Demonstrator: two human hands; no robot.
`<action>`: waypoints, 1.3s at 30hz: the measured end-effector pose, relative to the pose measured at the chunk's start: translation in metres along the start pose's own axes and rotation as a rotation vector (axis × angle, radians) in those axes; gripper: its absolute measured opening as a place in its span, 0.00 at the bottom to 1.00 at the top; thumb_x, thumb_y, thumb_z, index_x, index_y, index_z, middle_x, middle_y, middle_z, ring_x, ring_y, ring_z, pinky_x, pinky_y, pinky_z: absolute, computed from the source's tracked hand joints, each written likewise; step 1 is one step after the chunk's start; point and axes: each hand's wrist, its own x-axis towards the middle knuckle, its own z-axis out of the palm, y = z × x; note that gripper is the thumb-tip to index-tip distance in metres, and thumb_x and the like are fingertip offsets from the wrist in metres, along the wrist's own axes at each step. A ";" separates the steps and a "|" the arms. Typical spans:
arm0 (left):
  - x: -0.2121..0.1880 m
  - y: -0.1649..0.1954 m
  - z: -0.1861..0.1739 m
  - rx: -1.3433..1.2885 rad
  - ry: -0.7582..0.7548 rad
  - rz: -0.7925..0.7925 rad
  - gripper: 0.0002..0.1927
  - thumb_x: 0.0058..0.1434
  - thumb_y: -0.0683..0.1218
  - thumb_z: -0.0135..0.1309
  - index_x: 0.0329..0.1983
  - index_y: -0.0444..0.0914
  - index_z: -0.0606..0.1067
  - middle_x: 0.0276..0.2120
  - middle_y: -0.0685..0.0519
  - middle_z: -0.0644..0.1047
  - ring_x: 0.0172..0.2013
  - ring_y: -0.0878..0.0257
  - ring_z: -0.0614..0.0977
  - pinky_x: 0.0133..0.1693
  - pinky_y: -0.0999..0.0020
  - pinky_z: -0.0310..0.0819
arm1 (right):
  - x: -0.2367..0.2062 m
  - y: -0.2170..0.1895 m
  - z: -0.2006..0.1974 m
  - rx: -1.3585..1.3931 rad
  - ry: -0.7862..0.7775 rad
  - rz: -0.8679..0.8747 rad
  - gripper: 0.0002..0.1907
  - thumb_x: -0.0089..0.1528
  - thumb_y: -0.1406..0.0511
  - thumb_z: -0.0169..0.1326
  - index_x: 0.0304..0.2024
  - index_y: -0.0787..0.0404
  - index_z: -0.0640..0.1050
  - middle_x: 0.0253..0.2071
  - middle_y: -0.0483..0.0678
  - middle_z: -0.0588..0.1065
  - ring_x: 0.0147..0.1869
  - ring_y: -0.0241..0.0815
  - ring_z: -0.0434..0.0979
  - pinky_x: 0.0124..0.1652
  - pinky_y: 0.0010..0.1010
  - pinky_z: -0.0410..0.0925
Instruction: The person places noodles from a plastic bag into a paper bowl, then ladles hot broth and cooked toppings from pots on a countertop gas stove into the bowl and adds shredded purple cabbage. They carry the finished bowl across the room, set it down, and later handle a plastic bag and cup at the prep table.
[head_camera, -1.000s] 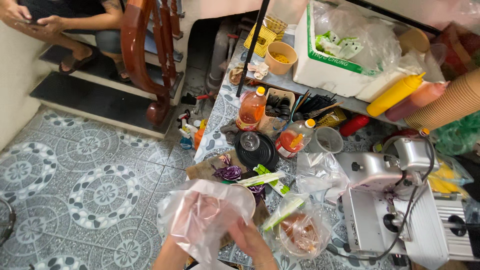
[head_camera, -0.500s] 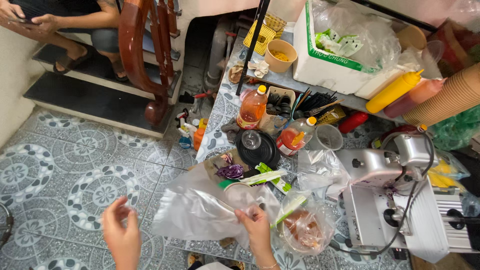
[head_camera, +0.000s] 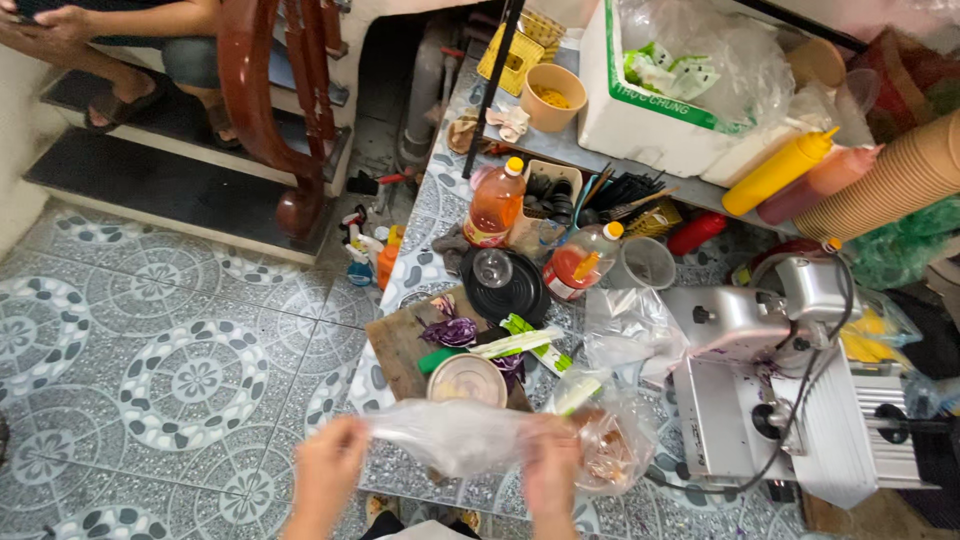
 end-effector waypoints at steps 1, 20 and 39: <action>0.003 -0.005 -0.012 0.242 0.077 -0.061 0.09 0.61 0.45 0.58 0.33 0.33 0.79 0.22 0.46 0.79 0.22 0.55 0.81 0.29 0.61 0.74 | 0.010 -0.014 -0.016 -0.003 -0.053 -0.147 0.09 0.62 0.77 0.52 0.31 0.60 0.70 0.34 0.48 0.76 0.36 0.38 0.76 0.37 0.32 0.73; 0.021 0.028 -0.004 0.536 -0.199 0.121 0.11 0.62 0.53 0.52 0.36 0.43 0.80 0.25 0.43 0.81 0.29 0.44 0.83 0.31 0.50 0.75 | -0.001 0.000 -0.007 -0.479 -0.566 0.169 0.09 0.64 0.73 0.58 0.42 0.64 0.70 0.28 0.44 0.68 0.21 0.31 0.64 0.20 0.24 0.59; 0.041 0.022 0.026 -0.124 -0.414 -0.396 0.11 0.64 0.52 0.52 0.40 0.39 0.72 0.28 0.59 0.79 0.16 0.66 0.75 0.16 0.66 0.70 | 0.021 0.059 0.041 -0.244 0.063 0.400 0.17 0.59 0.76 0.51 0.50 0.75 0.67 0.39 0.63 0.77 0.37 0.59 0.83 0.40 0.49 0.80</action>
